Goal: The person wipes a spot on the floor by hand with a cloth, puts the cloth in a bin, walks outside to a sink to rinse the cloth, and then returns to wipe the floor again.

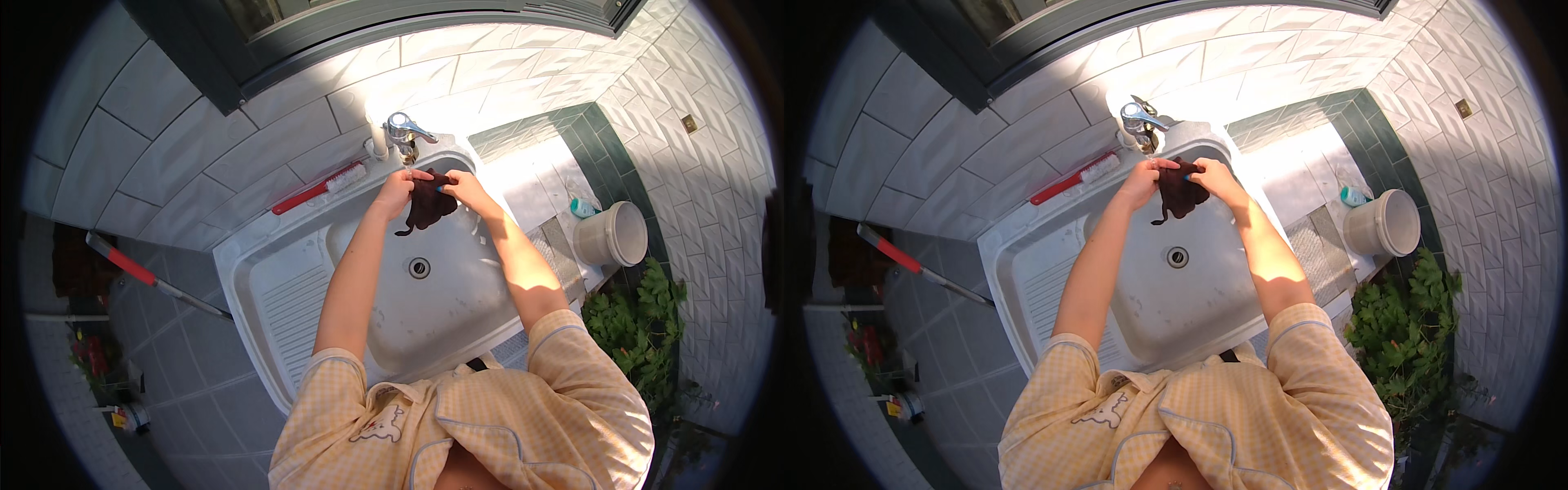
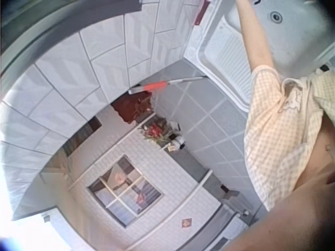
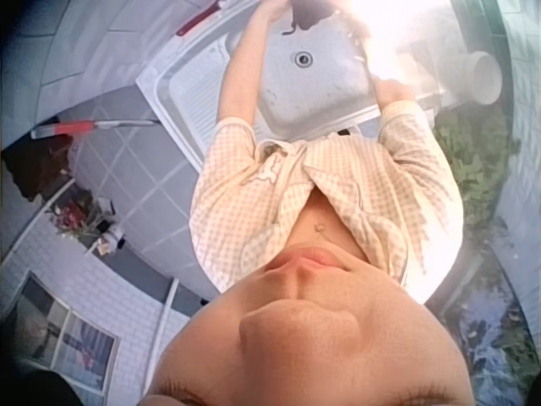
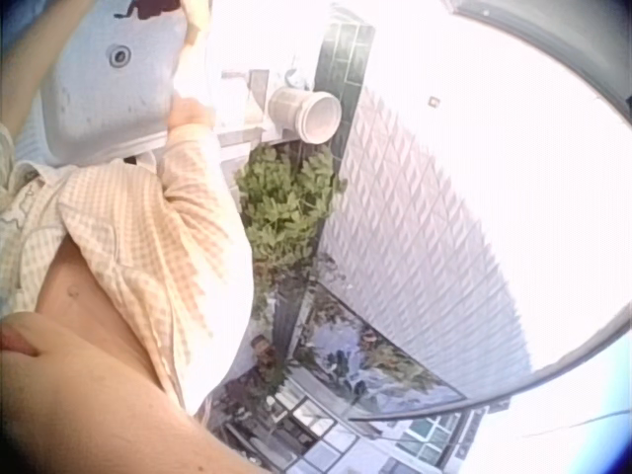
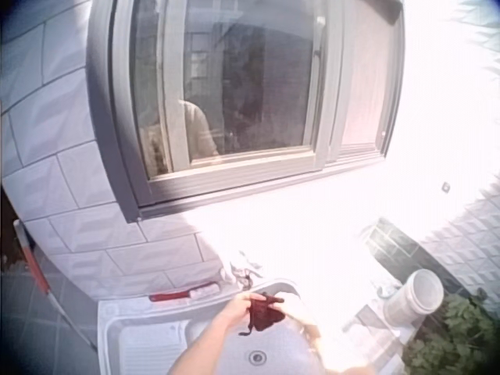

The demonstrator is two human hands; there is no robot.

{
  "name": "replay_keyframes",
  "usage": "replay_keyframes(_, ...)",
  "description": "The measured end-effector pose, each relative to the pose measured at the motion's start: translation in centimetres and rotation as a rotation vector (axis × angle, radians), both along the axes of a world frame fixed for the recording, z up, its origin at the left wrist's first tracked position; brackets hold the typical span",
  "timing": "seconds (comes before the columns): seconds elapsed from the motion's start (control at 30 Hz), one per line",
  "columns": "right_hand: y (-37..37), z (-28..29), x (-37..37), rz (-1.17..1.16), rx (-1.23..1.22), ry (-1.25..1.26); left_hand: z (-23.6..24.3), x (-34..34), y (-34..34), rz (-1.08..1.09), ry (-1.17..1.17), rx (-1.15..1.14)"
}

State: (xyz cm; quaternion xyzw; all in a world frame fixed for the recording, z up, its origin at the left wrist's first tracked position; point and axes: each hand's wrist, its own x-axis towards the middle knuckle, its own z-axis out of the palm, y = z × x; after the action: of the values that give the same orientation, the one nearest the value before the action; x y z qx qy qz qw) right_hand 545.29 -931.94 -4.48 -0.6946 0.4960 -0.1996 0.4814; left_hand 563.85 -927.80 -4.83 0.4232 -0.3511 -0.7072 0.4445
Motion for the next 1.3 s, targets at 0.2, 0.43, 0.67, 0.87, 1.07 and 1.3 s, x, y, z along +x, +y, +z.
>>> replay_keyframes(0.2, -1.9, 2.1, 1.6, 0.219, -0.144, 0.121, -1.3, 1.6, -0.4, 0.175, 0.288, 0.113)
replay_keyframes(0.43, -1.2, 4.2, 7.2, 0.335, -0.110, 0.076, -0.4, 5.9, 1.8, 0.180, -0.568, -0.204)
replay_keyframes(0.67, -2.3, 5.4, 7.9, 0.651, -0.427, 0.605, 0.9, 8.7, 3.4, 0.141, -1.242, -0.504)
replay_keyframes(0.87, -3.6, 3.3, 2.8, 0.553, -0.445, 0.378, -0.7, 6.5, 2.0, 0.135, -0.637, -0.288)
replay_keyframes(1.07, -3.0, 1.7, -1.1, 0.312, 0.049, -0.131, 0.3, 1.3, -0.5, 0.055, -0.548, -0.226)
replay_keyframes(1.3, -2.6, 3.0, -4.1, 0.207, 0.191, -0.207, 3.0, -2.5, -1.9, -0.036, -0.743, -0.328)
